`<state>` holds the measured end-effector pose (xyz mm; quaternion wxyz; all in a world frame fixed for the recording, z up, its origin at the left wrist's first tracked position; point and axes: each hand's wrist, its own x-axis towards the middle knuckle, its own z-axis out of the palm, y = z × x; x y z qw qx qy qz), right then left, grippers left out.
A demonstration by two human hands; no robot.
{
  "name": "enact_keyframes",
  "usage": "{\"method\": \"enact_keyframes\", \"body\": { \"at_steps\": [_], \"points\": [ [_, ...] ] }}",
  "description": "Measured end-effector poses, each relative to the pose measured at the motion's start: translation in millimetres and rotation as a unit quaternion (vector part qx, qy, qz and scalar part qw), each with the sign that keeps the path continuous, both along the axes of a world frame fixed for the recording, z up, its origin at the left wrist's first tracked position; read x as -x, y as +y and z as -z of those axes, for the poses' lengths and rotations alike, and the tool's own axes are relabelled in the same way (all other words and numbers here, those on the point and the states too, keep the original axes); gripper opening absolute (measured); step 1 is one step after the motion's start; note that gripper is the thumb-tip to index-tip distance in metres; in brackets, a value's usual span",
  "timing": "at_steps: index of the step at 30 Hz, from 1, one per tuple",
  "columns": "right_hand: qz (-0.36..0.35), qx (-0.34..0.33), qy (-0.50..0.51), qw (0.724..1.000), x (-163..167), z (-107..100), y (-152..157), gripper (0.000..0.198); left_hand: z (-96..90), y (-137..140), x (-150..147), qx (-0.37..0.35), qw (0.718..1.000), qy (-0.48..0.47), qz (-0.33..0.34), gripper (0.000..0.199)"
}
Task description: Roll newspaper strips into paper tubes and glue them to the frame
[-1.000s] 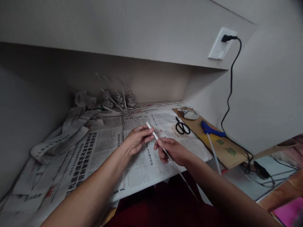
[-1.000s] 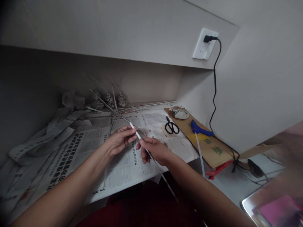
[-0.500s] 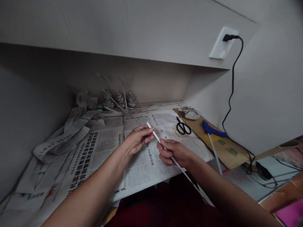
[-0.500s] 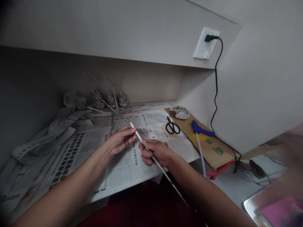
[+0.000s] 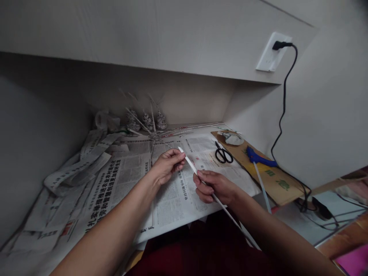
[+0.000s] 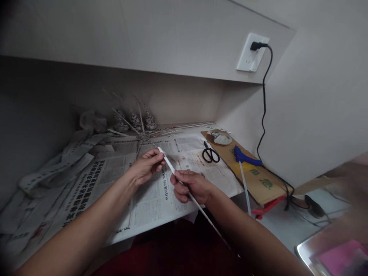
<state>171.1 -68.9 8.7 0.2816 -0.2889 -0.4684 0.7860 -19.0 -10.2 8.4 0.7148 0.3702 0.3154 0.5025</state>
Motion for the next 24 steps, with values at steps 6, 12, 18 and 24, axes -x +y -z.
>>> {"method": "enact_keyframes", "body": {
  "at_steps": [6,12,18,24],
  "points": [
    [-0.016,0.053,0.073,0.996,-2,-1,-4,0.027,3.2,9,7,-0.125,0.983,0.133,-0.032,0.034],
    [0.002,0.051,0.075,0.996,-2,3,-5,0.027,2.5,14,12,-0.109,0.982,0.151,-0.039,0.065],
    [-0.009,0.054,0.059,0.997,2,10,-3,0.028,-2.1,1,5,-0.069,0.995,0.061,0.046,0.033],
    [0.069,-0.041,-0.069,0.994,11,18,-5,0.035,0.4,9,6,-0.026,0.998,0.053,-0.026,0.029]
  ]
}}
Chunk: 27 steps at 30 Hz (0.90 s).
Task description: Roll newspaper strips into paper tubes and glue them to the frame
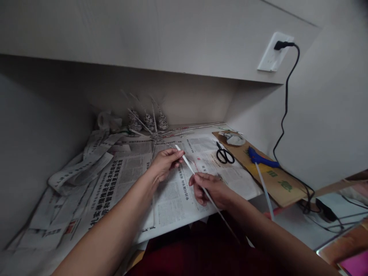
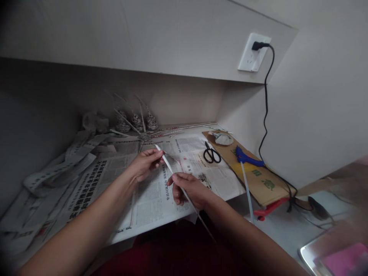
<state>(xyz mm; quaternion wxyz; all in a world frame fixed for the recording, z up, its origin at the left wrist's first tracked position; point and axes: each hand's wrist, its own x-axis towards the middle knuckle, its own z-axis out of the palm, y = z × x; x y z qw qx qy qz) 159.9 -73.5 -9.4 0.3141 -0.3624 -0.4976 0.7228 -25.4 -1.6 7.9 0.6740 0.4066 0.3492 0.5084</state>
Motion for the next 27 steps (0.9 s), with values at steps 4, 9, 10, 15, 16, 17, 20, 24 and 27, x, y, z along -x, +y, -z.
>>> {"method": "enact_keyframes", "body": {
  "at_steps": [4,9,10,15,16,17,20,24,27],
  "points": [
    [0.031,-0.071,-0.137,0.988,-11,1,-12,0.031,-1.8,8,6,0.023,0.997,-0.033,-0.072,0.033],
    [-0.066,-0.069,-0.214,0.972,-52,-10,-36,0.037,-5.3,19,17,0.036,0.983,-0.106,-0.144,0.038],
    [-0.086,-0.076,-0.244,0.963,-60,-14,-40,0.039,-5.8,21,19,0.037,0.981,-0.114,-0.156,0.039],
    [-0.153,-0.173,-0.406,0.884,-81,-29,-51,0.04,-5.3,22,20,-0.004,0.976,-0.089,-0.2,0.046],
    [-0.162,-0.167,-0.412,0.881,-83,-30,-50,0.04,-4.6,22,19,-0.013,0.976,-0.066,-0.206,0.047],
    [-0.167,-0.141,-0.405,0.888,-84,-30,-48,0.041,-3.6,21,18,-0.013,0.977,-0.046,-0.207,0.048],
    [-0.115,-0.014,-0.326,0.938,-92,-29,-33,0.045,0.6,21,16,0.044,0.981,-0.046,-0.181,0.06],
    [0.028,0.026,-0.227,0.973,-101,-30,8,0.043,7.0,22,14,0.052,0.974,-0.073,-0.208,0.048],
    [0.12,0.058,-0.15,0.98,-95,-31,52,0.036,9.8,20,11,0.011,0.979,-0.032,-0.201,0.042]
  ]
}}
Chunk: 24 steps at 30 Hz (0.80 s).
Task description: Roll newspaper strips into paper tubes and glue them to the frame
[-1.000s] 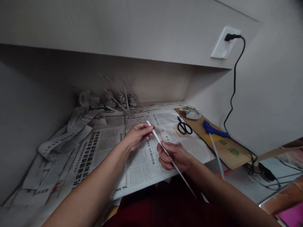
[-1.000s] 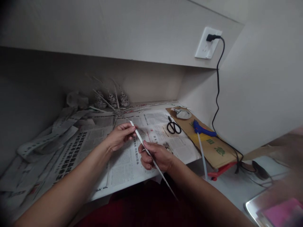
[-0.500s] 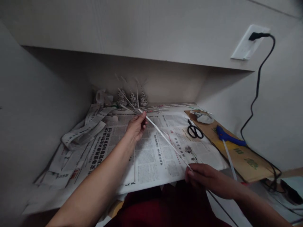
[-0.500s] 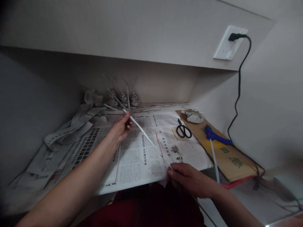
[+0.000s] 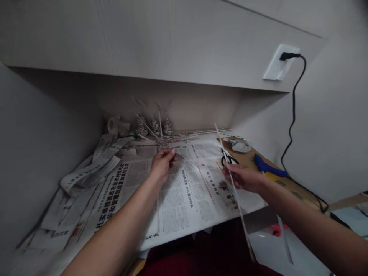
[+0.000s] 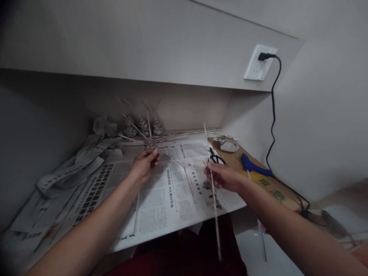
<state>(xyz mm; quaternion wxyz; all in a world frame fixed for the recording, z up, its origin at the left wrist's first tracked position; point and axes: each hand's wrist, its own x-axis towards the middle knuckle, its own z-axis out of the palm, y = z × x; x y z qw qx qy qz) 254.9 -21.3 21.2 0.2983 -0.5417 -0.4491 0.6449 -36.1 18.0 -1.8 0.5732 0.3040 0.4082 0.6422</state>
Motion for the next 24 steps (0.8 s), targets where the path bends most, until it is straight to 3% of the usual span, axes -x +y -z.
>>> {"method": "enact_keyframes", "body": {
  "at_steps": [5,9,12,15,18,24],
  "points": [
    [0.132,-0.001,0.023,0.991,23,-8,91,0.03,3.3,-1,-1,-0.023,0.999,0.045,0.002,0.039],
    [0.141,-0.024,0.012,0.99,41,-31,161,0.044,10.4,5,4,0.002,0.999,0.025,-0.045,0.04],
    [0.124,-0.062,-0.059,0.989,62,-43,193,0.053,15.0,9,4,0.012,0.998,0.03,-0.054,0.039],
    [0.064,-0.153,-0.13,0.977,91,-33,192,0.05,17.0,10,2,0.015,0.997,0.039,-0.059,0.038],
    [-0.013,-0.205,-0.136,0.969,114,-4,162,0.038,17.4,9,-1,0.004,0.996,0.064,-0.062,0.035],
    [0.014,-0.236,-0.109,0.965,110,43,108,0.033,16.6,5,-7,-0.076,0.987,0.143,-0.009,0.023]
  ]
}}
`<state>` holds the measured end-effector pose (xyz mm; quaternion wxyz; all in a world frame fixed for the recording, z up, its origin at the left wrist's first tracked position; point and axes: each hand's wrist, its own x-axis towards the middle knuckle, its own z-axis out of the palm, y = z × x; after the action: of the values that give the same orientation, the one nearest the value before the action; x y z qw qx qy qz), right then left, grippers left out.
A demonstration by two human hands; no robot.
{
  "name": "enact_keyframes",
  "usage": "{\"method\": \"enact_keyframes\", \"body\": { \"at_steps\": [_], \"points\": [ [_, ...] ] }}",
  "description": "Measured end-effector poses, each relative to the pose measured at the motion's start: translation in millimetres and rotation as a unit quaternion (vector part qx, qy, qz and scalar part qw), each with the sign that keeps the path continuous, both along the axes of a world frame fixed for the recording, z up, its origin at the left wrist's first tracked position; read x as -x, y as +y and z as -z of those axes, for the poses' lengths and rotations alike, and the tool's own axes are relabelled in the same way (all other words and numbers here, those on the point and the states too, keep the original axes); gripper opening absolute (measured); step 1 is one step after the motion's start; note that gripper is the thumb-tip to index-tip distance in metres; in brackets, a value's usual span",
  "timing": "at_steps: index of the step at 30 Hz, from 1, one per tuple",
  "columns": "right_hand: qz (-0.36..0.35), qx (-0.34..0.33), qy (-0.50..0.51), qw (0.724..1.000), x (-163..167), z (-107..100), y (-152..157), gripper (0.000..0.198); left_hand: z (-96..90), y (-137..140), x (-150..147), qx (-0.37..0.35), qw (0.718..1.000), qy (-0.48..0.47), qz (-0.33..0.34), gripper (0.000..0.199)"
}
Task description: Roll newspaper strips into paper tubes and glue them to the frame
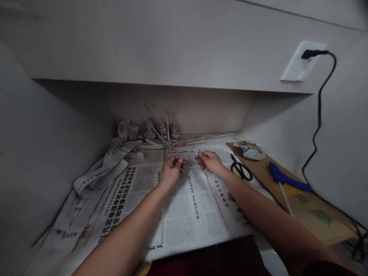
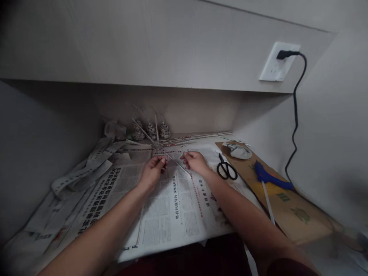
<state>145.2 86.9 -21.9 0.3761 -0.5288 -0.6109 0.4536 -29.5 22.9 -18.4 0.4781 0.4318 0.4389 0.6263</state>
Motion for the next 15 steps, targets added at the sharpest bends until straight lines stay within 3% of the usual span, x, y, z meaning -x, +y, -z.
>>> {"method": "enact_keyframes", "body": {
  "at_steps": [7,15],
  "points": [
    [0.103,-0.09,0.011,0.991,-37,22,3,0.041,1.6,-3,-1,0.021,0.999,0.002,0.028,0.034],
    [0.081,-0.121,-0.008,0.989,-42,35,3,0.041,3.8,0,5,-0.031,0.995,0.091,0.011,0.031]
  ]
}}
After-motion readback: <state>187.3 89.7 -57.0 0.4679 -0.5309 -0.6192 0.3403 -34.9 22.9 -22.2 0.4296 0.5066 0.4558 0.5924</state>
